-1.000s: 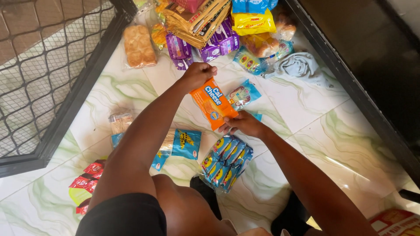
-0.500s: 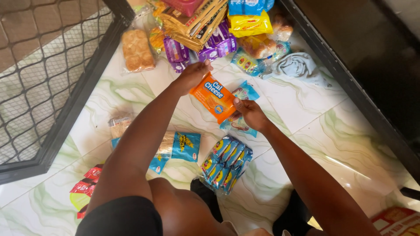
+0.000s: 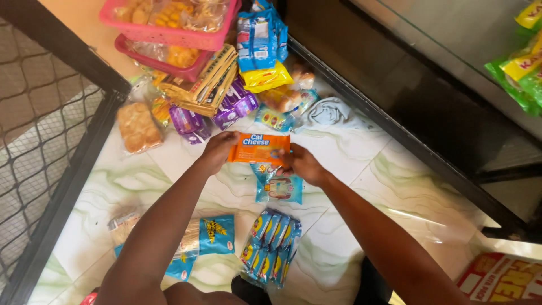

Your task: Organizing various snacks, bread, and beverage items from the floor onto shelves.

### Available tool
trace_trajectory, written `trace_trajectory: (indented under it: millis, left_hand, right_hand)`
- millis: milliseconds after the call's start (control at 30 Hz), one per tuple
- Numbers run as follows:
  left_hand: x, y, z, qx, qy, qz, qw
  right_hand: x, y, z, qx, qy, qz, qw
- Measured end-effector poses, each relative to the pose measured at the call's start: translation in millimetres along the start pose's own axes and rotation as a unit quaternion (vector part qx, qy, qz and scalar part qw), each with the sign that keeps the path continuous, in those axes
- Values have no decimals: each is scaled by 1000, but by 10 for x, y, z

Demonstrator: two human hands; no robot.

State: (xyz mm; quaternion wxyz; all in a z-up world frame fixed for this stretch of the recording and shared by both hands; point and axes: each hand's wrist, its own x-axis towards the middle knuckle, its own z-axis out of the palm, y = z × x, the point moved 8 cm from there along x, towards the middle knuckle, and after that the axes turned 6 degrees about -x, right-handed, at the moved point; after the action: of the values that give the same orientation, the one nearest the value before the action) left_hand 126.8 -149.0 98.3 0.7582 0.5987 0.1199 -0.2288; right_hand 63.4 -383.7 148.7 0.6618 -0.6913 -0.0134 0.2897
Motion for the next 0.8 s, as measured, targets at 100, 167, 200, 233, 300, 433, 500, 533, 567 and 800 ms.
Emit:
trace_trajectory:
  millis: [100,167,200,233,300,433,500,533,567,800]
  left_hand:
    - [-203,172,263,12,34,-52,998]
    - [-340,404,644,-7,-4,-80,997]
    - [-301,492,733,1,-11,-73,997]
    - [-259,623,862,-16,-32,-42,998]
    - [-139,911,1189,-19,-77,-8,997]
    - [-239,1895,1877,20,-118,163,979]
    - [-497,2524,2303,53,-125,230,964]
    - [-735,2911,2568,65,-146,321,933]
    - [-1002,3264,2832,75,-168,408,894]
    - [-544,4568,3804,-29,-152,513,844]
  right_hand:
    - [66,59,-266,12,39,32,999]
    - [106,-195,-525,-16,103,-32,994]
    - [62,-462,-597,-15,111,-42,993]
    - [-2,-741,-697,-40,130,-52,989]
    - [-201,-1305,-998,-61,174,-72,980]
    - [-763,-2561,-1529,-303,257,-150,905]
    - [-1055,-3160,-1741,-352,279,-191,873]
    - [-1217,-3415,-1838,-352,286,-225,863]
    - [-1386,-3659,-1934,-351,291,-258,852]
    - [-1991,-4678,-2918,-324,367,-350,799]
